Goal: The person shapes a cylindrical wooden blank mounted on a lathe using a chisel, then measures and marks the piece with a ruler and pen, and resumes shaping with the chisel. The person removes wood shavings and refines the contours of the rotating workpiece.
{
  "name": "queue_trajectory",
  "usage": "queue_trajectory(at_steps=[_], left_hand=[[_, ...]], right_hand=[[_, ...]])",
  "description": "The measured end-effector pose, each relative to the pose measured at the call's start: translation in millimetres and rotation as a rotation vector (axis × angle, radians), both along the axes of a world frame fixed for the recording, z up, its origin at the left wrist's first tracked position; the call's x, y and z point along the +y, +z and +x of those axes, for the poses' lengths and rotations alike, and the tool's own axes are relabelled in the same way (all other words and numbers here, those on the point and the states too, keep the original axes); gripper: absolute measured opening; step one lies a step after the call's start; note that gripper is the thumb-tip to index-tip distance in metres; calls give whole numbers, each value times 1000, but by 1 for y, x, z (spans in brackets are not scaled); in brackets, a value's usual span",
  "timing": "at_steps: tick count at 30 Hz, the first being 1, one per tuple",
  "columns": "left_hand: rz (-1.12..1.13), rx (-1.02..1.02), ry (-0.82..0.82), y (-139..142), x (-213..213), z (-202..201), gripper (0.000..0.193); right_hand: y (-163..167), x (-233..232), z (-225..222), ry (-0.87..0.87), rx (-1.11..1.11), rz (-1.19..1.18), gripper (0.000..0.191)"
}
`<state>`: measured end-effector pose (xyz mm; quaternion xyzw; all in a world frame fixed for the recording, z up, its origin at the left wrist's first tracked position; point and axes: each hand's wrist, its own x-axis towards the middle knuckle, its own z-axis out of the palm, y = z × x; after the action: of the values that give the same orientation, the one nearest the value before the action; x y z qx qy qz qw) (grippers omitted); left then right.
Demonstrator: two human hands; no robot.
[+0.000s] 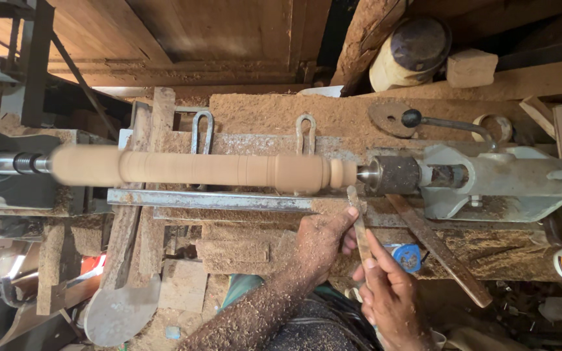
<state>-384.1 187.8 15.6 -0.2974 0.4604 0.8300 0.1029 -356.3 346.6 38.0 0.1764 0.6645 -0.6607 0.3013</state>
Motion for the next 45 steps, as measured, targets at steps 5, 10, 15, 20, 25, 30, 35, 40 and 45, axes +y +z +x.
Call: queue_trajectory(at_steps=[5, 10, 15, 20, 25, 30, 35, 40, 45], left_hand=[[12, -7, 9, -2, 0, -2, 33], [6, -7, -10, -2, -2, -1, 35], [9, -8, -13, -4, -2, -2, 35], [35, 18, 36, -8, 2, -1, 32], [18, 33, -13, -13, 3, 2, 34], [118, 42, 61, -16, 5, 2, 27], [108, 47, 56, -18, 5, 2, 27], [111, 53, 54, -18, 5, 4, 28], [103, 58, 49, -19, 6, 3, 27]], right_hand=[[2, -13, 7, -58, -19, 15, 56], [4, -8, 3, -46, -23, 3, 57], [-2, 6, -8, 55, 12, -16, 58], [-5, 20, -18, 120, 30, -15, 57], [-3, 30, -30, 251, 121, 121, 56], [-4, 36, -40, 278, 48, 85, 56], [-6, 39, -41, 295, 63, 84, 55], [-8, 42, -44, 306, 46, 71, 57], [-8, 44, -48, 344, 48, 86, 57]])
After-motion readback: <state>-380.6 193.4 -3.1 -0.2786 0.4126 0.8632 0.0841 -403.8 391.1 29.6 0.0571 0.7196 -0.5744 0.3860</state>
